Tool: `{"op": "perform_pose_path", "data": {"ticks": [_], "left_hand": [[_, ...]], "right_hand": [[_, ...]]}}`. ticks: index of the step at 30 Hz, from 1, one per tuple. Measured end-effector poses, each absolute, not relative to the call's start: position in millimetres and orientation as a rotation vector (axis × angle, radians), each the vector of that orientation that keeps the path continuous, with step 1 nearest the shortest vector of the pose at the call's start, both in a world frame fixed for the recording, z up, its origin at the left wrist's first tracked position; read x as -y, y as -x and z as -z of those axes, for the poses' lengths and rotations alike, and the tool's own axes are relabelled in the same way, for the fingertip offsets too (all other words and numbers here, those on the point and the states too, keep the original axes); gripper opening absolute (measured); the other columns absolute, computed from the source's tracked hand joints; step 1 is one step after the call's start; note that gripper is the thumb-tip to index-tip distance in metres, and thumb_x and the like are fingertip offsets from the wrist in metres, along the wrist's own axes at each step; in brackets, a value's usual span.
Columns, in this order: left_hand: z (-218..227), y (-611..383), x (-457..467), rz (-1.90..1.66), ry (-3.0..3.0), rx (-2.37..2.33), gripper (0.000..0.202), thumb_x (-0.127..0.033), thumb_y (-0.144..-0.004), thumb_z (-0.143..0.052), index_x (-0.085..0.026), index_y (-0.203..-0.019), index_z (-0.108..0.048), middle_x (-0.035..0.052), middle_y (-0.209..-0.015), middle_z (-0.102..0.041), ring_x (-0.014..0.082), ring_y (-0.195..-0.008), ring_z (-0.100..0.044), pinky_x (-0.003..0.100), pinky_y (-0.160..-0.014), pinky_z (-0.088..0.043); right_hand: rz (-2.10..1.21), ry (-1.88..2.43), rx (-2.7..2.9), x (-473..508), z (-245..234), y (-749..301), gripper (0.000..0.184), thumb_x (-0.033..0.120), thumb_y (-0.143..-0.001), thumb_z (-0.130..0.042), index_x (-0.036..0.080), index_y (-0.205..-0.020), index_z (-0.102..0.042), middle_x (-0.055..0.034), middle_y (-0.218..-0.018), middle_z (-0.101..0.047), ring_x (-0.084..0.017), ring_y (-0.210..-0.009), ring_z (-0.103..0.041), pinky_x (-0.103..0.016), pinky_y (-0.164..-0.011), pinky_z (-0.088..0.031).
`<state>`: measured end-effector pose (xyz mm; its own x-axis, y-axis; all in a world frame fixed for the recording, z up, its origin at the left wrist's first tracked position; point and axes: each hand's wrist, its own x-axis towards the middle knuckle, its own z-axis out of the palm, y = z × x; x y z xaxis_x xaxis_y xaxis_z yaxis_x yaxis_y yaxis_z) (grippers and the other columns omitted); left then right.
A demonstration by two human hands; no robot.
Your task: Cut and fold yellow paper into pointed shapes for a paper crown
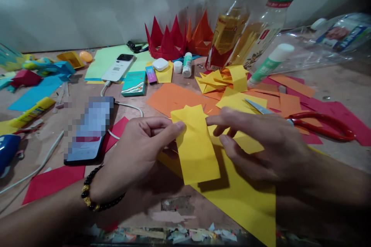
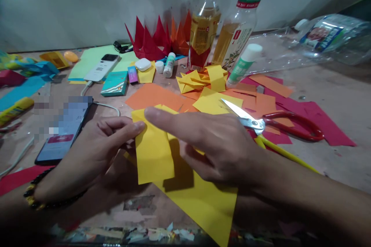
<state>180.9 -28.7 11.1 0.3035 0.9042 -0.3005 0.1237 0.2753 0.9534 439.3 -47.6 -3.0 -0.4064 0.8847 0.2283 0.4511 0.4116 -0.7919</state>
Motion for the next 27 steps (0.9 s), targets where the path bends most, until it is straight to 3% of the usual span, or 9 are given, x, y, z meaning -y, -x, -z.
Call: {"op": "perform_pose_path", "data": {"ticks": [2,4,8,12,16,27], "left_hand": [[-13.1,-182.8,30.7,-0.72,-1.263,-1.173,0.029,-0.04,-0.097,-0.078,-0.021,-0.075,-0.078,-0.0028,-0.071,-0.074,0.0091,-0.063,-0.067,0.014,-0.058,-0.053],[-15.2,-185.1,33.9,-0.692,-1.346,-1.183,0.03,-0.037,-0.095,-0.078,-0.021,-0.07,-0.077,-0.0028,-0.067,-0.073,0.0085,-0.061,-0.065,0.013,-0.056,-0.05],[-17.1,-188.4,42.0,-0.611,-1.378,-1.147,0.03,-0.036,-0.094,-0.077,-0.021,-0.068,-0.076,-0.0034,-0.064,-0.07,0.0078,-0.058,-0.059,0.013,-0.052,-0.044],[-15.6,-188.6,44.6,-0.583,-1.33,-1.107,0.029,-0.037,-0.094,-0.077,-0.022,-0.07,-0.076,-0.0037,-0.067,-0.071,0.0077,-0.059,-0.058,0.013,-0.053,-0.045],[-14.0,-188.5,42.3,-0.584,-1.335,-1.099,0.027,-0.034,-0.096,-0.077,-0.023,-0.071,-0.078,-0.0053,-0.065,-0.071,0.0065,-0.058,-0.059,0.012,-0.052,-0.045],[-13.9,-187.3,42.4,-0.588,-1.383,-1.092,0.028,-0.036,-0.096,-0.077,-0.022,-0.072,-0.079,-0.005,-0.067,-0.073,0.0061,-0.059,-0.057,0.011,-0.052,-0.043]], "right_hand": [[-0.71,1.072,2.084,46.4,1.3,-437.0,0.043,0.025,-0.098,-0.07,0.039,-0.139,-0.075,-0.001,-0.125,-0.082,-0.025,-0.11,-0.077,-0.039,-0.099,-0.06],[-0.868,1.189,1.926,46.3,0.0,-431.2,0.037,0.035,-0.1,-0.071,0.035,-0.137,-0.076,-0.0038,-0.125,-0.081,-0.022,-0.1,-0.078,-0.034,-0.083,-0.063],[-1.507,1.38,1.499,48.0,-2.4,-420.1,0.044,0.058,-0.087,-0.084,0.027,-0.119,-0.082,-0.0045,-0.095,-0.08,-0.019,-0.073,-0.072,-0.027,-0.059,-0.055],[-1.545,1.391,1.522,48.1,-5.5,-417.8,0.036,0.058,-0.089,-0.083,0.022,-0.084,-0.084,-0.0024,-0.074,-0.074,-0.014,-0.063,-0.062,-0.023,-0.054,-0.045],[-1.554,1.37,1.478,48.6,-6.0,-418.5,0.033,0.055,-0.089,-0.084,0.023,-0.082,-0.085,-0.0005,-0.066,-0.07,-0.012,-0.058,-0.057,-0.022,-0.05,-0.042],[-1.533,1.31,1.467,48.5,-6.6,-417.2,0.022,0.047,-0.087,-0.087,0.025,-0.084,-0.088,0.0006,-0.069,-0.072,-0.011,-0.061,-0.055,-0.019,-0.05,-0.04]]}}
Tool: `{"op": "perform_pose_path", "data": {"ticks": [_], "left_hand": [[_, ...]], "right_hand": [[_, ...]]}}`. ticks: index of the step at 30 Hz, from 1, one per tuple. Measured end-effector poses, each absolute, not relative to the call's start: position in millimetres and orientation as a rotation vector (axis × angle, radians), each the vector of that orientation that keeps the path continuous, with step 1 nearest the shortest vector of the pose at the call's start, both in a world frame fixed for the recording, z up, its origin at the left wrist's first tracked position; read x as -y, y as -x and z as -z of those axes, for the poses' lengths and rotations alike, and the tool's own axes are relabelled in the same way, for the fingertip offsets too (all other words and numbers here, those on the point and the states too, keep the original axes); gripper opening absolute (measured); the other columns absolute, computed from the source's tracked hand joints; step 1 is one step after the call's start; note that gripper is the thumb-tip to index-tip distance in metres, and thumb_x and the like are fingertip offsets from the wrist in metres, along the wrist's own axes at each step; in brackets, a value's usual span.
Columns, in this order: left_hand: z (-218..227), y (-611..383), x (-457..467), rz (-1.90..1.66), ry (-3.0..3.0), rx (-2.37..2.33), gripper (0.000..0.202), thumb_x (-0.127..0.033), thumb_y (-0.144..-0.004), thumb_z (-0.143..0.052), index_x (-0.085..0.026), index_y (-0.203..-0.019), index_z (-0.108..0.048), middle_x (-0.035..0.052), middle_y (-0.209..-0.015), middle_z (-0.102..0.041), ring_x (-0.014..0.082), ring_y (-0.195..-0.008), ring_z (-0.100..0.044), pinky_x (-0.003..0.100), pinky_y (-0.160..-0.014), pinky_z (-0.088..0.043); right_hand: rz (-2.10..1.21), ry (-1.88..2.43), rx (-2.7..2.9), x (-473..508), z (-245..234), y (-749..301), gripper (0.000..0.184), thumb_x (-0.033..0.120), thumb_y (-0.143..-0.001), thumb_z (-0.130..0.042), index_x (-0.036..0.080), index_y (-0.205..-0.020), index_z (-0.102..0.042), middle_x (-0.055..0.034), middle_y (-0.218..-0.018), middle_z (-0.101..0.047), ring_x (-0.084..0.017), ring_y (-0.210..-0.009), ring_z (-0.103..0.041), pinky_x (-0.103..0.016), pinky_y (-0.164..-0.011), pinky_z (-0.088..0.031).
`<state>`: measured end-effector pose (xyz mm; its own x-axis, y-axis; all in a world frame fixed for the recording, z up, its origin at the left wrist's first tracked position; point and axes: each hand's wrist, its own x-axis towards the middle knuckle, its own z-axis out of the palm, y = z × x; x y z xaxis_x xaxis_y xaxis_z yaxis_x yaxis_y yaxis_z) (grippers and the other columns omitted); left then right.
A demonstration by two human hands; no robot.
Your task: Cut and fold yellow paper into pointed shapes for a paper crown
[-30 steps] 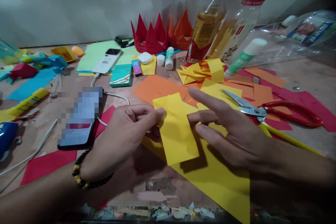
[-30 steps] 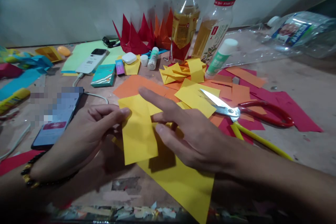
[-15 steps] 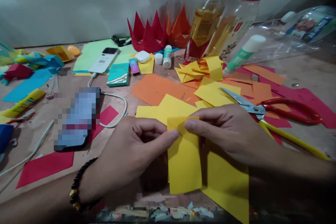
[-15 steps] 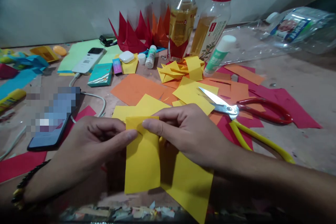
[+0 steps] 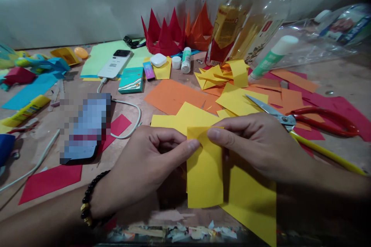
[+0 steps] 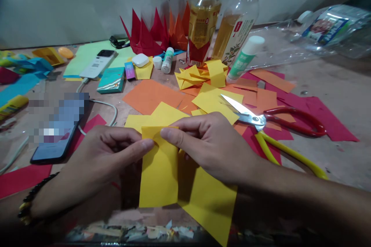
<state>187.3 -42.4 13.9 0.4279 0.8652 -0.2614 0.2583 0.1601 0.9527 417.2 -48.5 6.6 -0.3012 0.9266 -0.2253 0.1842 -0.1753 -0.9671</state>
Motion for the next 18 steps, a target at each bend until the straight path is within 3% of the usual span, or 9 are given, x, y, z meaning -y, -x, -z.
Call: {"op": "perform_pose_path", "data": {"ticks": [6,12,18], "left_hand": [[-10.5,-187.9,43.3,-0.559,-1.34,-1.072,0.023,-0.042,-0.096,-0.078,-0.024,-0.081,-0.082,-0.0012,-0.078,-0.079,0.0112,-0.068,-0.066,0.016,-0.058,-0.049],[-12.8,-189.6,43.5,-0.525,-1.294,-1.08,0.023,-0.037,-0.095,-0.078,-0.023,-0.077,-0.082,-0.0012,-0.073,-0.078,0.0102,-0.062,-0.064,0.015,-0.056,-0.048],[-14.3,-191.2,41.2,-0.543,-1.229,-1.049,0.02,-0.032,-0.094,-0.08,-0.023,-0.077,-0.082,-0.0038,-0.072,-0.078,0.0072,-0.062,-0.065,0.011,-0.056,-0.049]], "right_hand": [[-1.432,1.357,1.536,48.1,-4.4,-419.5,0.032,0.054,-0.091,-0.082,0.024,-0.084,-0.086,-0.001,-0.074,-0.074,-0.013,-0.064,-0.058,-0.023,-0.052,-0.042],[-1.264,1.383,1.645,46.4,-2.7,-421.0,0.057,0.074,-0.093,-0.069,0.021,-0.072,-0.077,-0.0008,-0.062,-0.059,-0.012,-0.056,-0.046,-0.027,-0.048,-0.031],[-1.384,1.352,1.575,44.8,-4.7,-421.0,0.055,0.072,-0.091,-0.073,0.022,-0.069,-0.071,0.0014,-0.061,-0.053,-0.011,-0.055,-0.042,-0.026,-0.048,-0.028]]}}
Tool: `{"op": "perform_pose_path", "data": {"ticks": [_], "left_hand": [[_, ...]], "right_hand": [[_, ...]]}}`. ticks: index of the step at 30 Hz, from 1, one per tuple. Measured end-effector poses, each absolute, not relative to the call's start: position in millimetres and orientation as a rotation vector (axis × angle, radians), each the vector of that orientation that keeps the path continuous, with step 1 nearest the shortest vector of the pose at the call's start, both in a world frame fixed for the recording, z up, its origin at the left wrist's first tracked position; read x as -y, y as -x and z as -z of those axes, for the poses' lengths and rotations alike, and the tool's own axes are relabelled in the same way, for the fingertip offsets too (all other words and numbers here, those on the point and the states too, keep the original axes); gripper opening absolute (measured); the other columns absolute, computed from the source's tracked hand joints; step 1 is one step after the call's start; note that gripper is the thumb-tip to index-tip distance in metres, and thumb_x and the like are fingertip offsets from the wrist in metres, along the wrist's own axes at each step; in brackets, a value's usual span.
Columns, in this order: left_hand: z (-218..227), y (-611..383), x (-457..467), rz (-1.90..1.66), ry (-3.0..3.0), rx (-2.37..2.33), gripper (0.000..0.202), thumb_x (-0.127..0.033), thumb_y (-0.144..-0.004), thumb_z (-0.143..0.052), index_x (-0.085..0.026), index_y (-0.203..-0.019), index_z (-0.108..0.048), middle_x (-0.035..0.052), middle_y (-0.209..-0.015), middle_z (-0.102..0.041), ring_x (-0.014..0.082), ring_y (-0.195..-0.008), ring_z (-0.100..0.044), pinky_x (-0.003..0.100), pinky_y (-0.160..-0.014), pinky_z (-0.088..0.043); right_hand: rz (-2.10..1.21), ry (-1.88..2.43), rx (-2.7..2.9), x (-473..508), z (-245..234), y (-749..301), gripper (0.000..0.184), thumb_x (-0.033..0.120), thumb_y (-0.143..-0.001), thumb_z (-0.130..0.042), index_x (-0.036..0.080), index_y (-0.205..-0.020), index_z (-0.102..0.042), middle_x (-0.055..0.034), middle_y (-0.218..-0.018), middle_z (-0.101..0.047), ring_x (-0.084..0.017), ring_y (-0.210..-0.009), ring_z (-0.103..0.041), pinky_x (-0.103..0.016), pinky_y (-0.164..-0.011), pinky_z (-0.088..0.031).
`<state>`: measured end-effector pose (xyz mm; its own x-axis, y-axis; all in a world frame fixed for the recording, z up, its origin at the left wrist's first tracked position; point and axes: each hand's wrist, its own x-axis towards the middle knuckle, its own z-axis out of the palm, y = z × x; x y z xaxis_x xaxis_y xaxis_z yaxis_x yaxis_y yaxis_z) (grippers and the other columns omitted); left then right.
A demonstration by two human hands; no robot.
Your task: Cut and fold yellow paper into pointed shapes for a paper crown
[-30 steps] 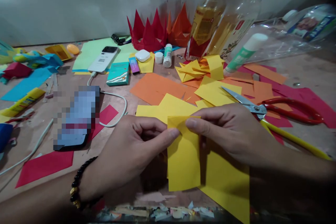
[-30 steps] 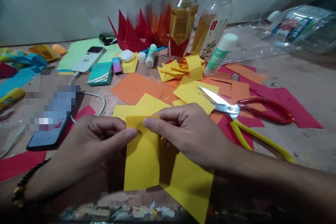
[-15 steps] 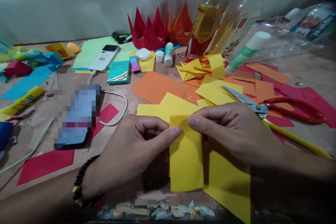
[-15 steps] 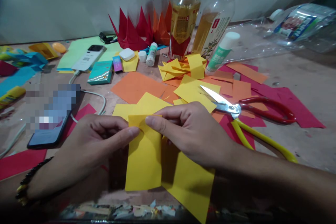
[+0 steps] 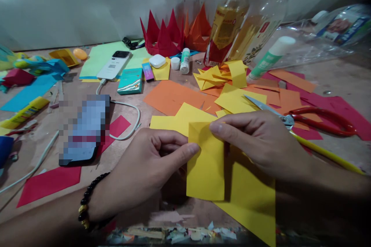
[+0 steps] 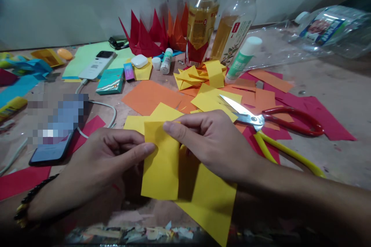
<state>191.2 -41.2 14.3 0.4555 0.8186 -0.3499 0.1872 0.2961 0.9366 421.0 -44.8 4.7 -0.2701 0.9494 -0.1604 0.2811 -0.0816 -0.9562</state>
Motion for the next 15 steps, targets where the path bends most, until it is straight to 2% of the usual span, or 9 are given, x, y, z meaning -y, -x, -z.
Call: {"op": "perform_pose_path", "data": {"ticks": [5,9,12,15], "left_hand": [[-12.1,-191.9,38.1,-0.62,-1.142,-1.079,0.014,-0.028,-0.091,-0.085,-0.023,-0.077,-0.083,-0.0054,-0.072,-0.078,0.005,-0.061,-0.067,0.007,-0.055,-0.049],[-11.8,-191.3,36.2,-0.67,-1.145,-1.138,0.018,-0.029,-0.091,-0.085,-0.022,-0.075,-0.083,-0.0058,-0.066,-0.075,0.0041,-0.058,-0.065,0.006,-0.054,-0.048],[-12.0,-190.1,35.7,-0.701,-1.151,-1.162,0.019,-0.034,-0.093,-0.083,-0.023,-0.078,-0.083,-0.0047,-0.07,-0.077,0.0053,-0.061,-0.068,0.007,-0.056,-0.051],[-10.9,-187.3,34.2,-0.754,-1.164,-1.178,0.021,-0.038,-0.094,-0.084,-0.023,-0.079,-0.083,-0.0048,-0.07,-0.077,0.0055,-0.061,-0.068,0.007,-0.056,-0.051]], "right_hand": [[-1.463,1.387,1.666,41.9,-4.7,-423.6,0.06,0.068,-0.095,-0.071,0.02,-0.06,-0.06,0.0023,-0.055,-0.05,-0.01,-0.051,-0.044,-0.025,-0.046,-0.028],[-1.575,1.335,1.764,40.4,-5.1,-423.2,0.057,0.062,-0.095,-0.074,0.019,-0.061,-0.058,0.0042,-0.055,-0.049,-0.008,-0.052,-0.038,-0.023,-0.044,-0.025],[-1.63,1.318,1.767,40.8,-5.2,-421.9,0.053,0.056,-0.097,-0.074,0.019,-0.062,-0.062,0.0041,-0.056,-0.056,-0.007,-0.051,-0.043,-0.021,-0.044,-0.027],[-1.743,1.325,1.733,42.4,-4.7,-419.9,0.045,0.055,-0.096,-0.076,0.019,-0.07,-0.07,0.0014,-0.064,-0.07,-0.009,-0.056,-0.058,-0.019,-0.048,-0.038]]}}
